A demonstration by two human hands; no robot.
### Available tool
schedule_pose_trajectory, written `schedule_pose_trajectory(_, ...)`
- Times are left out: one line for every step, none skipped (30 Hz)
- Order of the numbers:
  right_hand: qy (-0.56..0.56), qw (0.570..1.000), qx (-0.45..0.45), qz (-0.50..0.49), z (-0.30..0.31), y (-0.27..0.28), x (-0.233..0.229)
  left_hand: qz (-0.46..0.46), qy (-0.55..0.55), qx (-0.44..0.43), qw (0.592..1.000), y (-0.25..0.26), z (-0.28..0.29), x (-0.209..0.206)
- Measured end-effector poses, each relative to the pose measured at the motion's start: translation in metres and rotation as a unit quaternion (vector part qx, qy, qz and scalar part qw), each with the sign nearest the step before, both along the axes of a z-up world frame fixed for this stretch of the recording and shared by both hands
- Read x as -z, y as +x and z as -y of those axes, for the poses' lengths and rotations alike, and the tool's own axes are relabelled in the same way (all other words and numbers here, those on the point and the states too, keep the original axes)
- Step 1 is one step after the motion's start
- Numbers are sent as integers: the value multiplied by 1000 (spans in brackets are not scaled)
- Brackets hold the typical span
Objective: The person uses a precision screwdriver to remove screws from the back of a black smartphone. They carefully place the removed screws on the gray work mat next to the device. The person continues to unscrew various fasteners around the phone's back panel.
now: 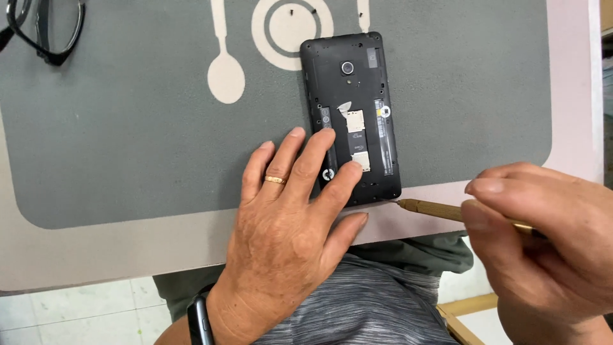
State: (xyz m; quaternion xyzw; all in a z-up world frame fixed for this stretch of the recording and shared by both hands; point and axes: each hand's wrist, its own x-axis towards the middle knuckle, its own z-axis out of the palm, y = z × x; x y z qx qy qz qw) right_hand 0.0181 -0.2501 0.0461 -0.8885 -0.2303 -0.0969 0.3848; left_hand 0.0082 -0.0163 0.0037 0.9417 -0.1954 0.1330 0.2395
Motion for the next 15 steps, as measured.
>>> schedule_pose_trajectory(-2, 1000, -1, 0, 4, 3, 4, 0, -2, -1, 1000, 0, 0, 0)
schedule_pose_trajectory(-13, 999, -37, 34, 8, 7, 7, 6, -1, -3, 1000, -1, 0, 0)
schedule_pose_trajectory(-24, 995, -73, 68, 12, 10, 11, 11, 0, -5, 1000, -1, 0, 0)
schedule_pose_trajectory(-26, 995, -75, 68, 7, 8, 8, 11, -2, -6, 1000, -1, 0, 1)
schedule_pose_trajectory(-31, 996, -57, 60, 3, 6, 5, 11, -1, -6, 1000, -1, 0, 1)
schedule_pose_trajectory(-35, 997, -39, 52, -1, 5, 3, 11, -1, -5, 1000, -1, -1, 1)
schedule_pose_trajectory(-36, 997, -40, 52, 1, 7, -3, 12, -1, -6, 1000, -1, -1, 1)
schedule_pose_trajectory(-79, 992, -84, 42, 3, 9, -9, 12, -5, -4, 1000, -1, -1, 1)
schedule_pose_trajectory(-121, 984, -127, 30, 5, 12, -15, 13, -9, -2, 1000, -1, -1, 1)
schedule_pose_trajectory(-122, 984, -128, 30, 3, 13, -21, 13, -9, -3, 1000, -1, -1, 2)
schedule_pose_trajectory(-179, 971, -154, 30, 0, 15, -26, 14, 4, -9, 1000, -1, 0, 2)
schedule_pose_trajectory(-236, 955, -180, 29, -2, 16, -32, 14, 17, -14, 1000, -2, 1, 3)
schedule_pose_trajectory(-236, 955, -179, 28, -8, 17, -34, 14, 17, -14, 1000, -2, 0, 2)
schedule_pose_trajectory(-260, 943, -194, 71, -14, 17, -36, 15, 9, -12, 1000, -2, 0, 2)
schedule_pose_trajectory(-282, 930, -207, 114, -21, 18, -39, 16, 1, -10, 1000, -2, 0, 2)
